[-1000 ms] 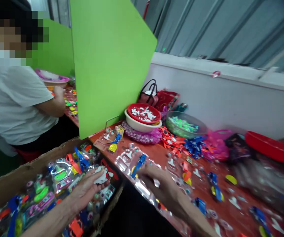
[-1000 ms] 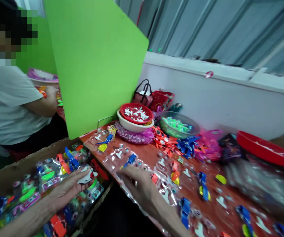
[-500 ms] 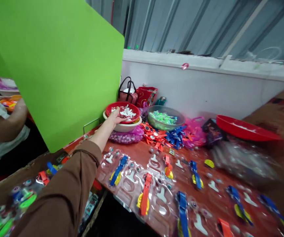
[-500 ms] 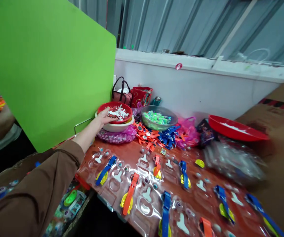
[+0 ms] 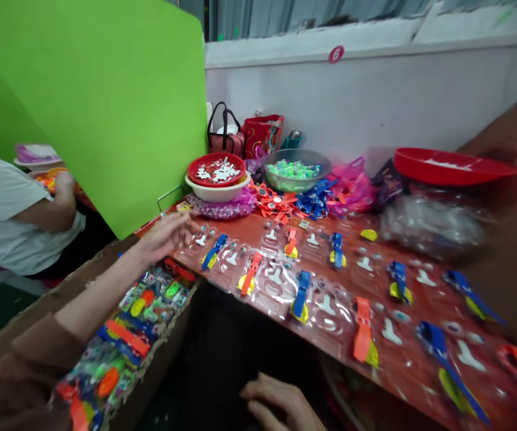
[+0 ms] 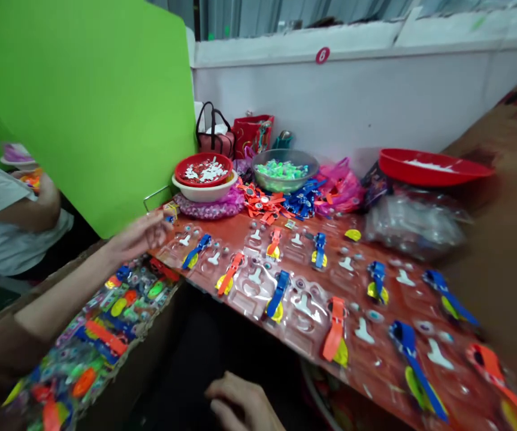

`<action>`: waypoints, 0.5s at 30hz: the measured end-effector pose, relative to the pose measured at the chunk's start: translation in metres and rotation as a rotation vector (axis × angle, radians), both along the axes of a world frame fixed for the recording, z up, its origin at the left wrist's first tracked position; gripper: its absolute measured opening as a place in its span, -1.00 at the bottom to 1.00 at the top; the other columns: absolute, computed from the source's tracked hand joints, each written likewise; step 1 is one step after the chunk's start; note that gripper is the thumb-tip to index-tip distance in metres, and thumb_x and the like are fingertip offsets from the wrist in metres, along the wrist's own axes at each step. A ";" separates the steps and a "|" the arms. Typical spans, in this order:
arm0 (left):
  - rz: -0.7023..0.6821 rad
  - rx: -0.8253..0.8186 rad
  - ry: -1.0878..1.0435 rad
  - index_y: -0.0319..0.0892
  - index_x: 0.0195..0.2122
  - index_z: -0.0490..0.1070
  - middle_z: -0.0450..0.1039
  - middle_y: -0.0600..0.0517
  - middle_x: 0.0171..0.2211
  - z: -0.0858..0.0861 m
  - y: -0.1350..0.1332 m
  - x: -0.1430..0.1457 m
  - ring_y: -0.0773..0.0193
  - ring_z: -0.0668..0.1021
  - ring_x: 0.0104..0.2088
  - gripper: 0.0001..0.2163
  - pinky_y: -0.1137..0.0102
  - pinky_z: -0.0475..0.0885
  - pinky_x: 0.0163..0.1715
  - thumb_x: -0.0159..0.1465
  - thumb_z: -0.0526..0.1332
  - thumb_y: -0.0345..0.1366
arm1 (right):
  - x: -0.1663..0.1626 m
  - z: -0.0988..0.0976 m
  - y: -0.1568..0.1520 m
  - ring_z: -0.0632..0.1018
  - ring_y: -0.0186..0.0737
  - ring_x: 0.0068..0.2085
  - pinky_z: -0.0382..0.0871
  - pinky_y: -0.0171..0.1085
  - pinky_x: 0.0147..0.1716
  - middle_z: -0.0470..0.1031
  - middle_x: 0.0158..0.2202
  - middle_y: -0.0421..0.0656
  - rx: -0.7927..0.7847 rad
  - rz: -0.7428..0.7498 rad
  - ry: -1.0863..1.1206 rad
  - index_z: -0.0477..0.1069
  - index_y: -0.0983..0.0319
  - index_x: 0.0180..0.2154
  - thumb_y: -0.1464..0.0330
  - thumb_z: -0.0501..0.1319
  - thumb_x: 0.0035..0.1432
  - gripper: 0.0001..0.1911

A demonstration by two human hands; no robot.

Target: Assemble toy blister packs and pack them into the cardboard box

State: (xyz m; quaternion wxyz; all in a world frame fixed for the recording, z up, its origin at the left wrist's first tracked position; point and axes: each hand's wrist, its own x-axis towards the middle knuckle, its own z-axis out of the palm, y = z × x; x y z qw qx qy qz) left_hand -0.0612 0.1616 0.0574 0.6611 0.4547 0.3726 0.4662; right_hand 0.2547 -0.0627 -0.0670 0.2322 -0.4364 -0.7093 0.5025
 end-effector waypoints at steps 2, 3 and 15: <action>-0.163 -0.095 0.068 -0.20 0.02 0.40 0.58 -0.04 -0.30 -0.020 -0.063 0.007 0.41 0.52 -0.60 -0.69 0.55 0.25 -0.70 0.35 0.21 -0.14 | -0.004 -0.032 -0.002 0.58 -0.12 -0.17 0.47 -0.23 -0.12 0.59 -0.20 -0.10 -0.079 -0.079 0.027 0.56 0.11 -0.12 0.04 0.13 0.30 -0.63; -0.252 -0.148 0.114 -0.21 0.01 0.40 0.58 -0.06 -0.31 -0.035 -0.092 0.015 0.40 0.53 -0.60 -0.67 0.55 0.24 -0.68 0.33 0.23 -0.11 | -0.005 -0.053 -0.002 0.57 -0.15 -0.26 0.46 -0.26 -0.23 0.58 -0.27 -0.11 -0.140 -0.088 0.044 0.56 0.15 -0.15 0.04 0.11 0.31 -0.61; -0.437 0.013 1.093 -0.20 0.22 0.33 0.50 -0.18 0.06 -0.230 -0.161 0.166 0.08 0.57 0.01 -0.60 0.23 0.47 -0.04 0.38 0.13 -0.24 | 0.003 -0.190 -0.001 0.58 -0.05 -0.12 0.40 -0.20 -0.11 0.61 -0.18 -0.03 -0.066 -0.177 -0.124 0.53 0.28 -0.16 0.28 0.07 0.18 -0.66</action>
